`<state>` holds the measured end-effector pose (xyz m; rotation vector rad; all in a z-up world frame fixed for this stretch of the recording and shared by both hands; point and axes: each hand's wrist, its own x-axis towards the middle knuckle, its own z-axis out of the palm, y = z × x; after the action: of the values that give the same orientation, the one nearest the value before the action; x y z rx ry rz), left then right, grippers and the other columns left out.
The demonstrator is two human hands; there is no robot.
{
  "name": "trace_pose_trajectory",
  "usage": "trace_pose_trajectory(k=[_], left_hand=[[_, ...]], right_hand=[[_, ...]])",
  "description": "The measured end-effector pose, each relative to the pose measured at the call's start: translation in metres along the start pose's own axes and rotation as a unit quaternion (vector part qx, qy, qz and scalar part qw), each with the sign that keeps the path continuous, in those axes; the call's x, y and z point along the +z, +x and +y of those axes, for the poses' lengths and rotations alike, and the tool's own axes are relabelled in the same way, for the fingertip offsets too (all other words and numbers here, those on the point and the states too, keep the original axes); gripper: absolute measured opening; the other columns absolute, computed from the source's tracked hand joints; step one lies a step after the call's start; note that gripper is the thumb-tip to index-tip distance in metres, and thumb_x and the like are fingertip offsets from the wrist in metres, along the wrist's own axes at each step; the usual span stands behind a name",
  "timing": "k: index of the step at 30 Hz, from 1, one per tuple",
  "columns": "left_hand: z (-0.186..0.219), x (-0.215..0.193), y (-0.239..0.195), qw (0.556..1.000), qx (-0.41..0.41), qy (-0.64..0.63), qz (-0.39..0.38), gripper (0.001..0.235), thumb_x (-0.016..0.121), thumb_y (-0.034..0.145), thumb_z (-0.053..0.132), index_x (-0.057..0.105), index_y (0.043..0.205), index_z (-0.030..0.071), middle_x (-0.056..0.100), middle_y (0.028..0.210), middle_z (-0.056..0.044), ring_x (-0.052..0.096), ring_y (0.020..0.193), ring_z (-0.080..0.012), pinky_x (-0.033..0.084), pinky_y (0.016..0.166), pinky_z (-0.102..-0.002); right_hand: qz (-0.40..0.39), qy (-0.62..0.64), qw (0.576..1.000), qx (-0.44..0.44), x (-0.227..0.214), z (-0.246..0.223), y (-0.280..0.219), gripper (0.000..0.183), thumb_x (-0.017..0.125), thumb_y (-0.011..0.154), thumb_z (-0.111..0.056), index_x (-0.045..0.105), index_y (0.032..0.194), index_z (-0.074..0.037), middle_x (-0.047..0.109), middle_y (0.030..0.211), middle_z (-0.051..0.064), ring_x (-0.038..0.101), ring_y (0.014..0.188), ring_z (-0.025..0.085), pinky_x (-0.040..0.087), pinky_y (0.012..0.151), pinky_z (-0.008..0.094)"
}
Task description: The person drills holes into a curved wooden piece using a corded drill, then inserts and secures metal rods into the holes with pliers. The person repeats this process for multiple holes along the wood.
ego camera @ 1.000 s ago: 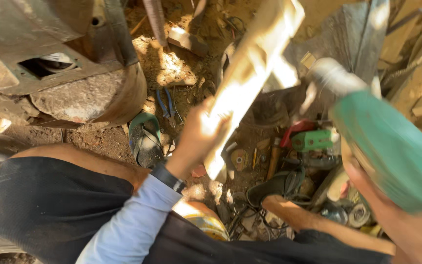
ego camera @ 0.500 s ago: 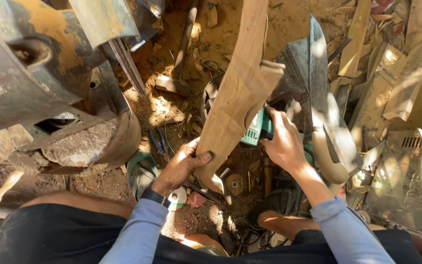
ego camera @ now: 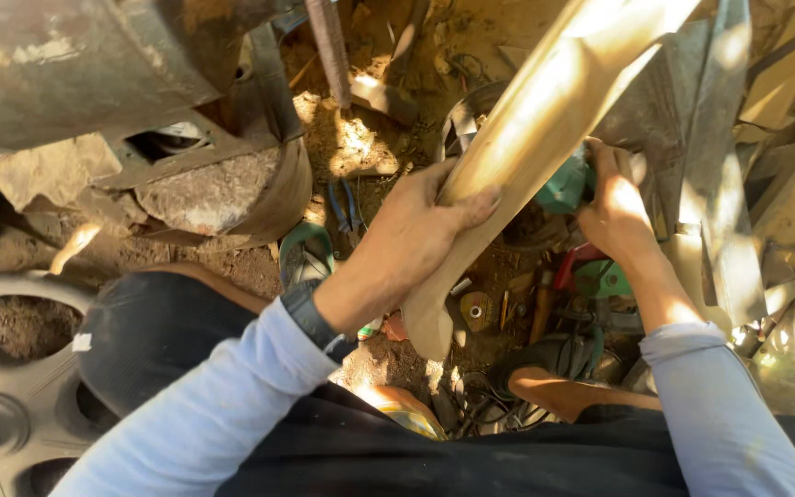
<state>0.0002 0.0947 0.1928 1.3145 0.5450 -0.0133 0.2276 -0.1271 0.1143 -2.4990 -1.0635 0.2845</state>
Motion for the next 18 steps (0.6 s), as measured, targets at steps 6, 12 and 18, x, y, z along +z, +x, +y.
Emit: trace_pose_trajectory(k=[6,12,18], left_hand=[[-0.007,-0.001,0.021,0.98,0.158,0.08,0.09,0.058,0.069,0.092,0.03,0.06,0.137,-0.006,0.077,0.112,-0.017,0.074,0.096,-0.0194,0.056,0.089,-0.031],[-0.028,-0.008,0.029,0.988,0.125,-0.003,0.089,0.064,0.071,0.088,0.03,0.056,0.139,-0.006,0.077,0.106,-0.016,0.072,0.09,-0.0194,0.058,0.081,-0.031],[-0.035,-0.011,0.034,0.99,0.082,-0.099,0.059,0.066,0.074,0.092,0.035,0.056,0.139,-0.008,0.076,0.109,-0.017,0.069,0.094,-0.0182,0.056,0.083,-0.03]], right_hand=[[0.018,-0.04,0.998,-0.054,0.003,-0.002,-0.005,0.087,0.069,0.075,0.009,0.038,0.156,0.001,0.047,0.145,0.029,0.045,0.134,0.054,0.042,0.112,0.053],[0.034,-0.153,0.986,-0.062,-0.009,-0.045,-0.025,0.099,0.084,0.075,0.001,0.03,0.158,0.005,0.039,0.148,0.036,0.04,0.131,0.054,0.037,0.11,0.058],[0.04,-0.122,0.99,-0.05,-0.005,-0.12,-0.069,0.068,0.079,0.083,0.006,0.05,0.143,-0.002,0.05,0.137,0.025,0.048,0.126,0.042,0.043,0.109,0.05]])
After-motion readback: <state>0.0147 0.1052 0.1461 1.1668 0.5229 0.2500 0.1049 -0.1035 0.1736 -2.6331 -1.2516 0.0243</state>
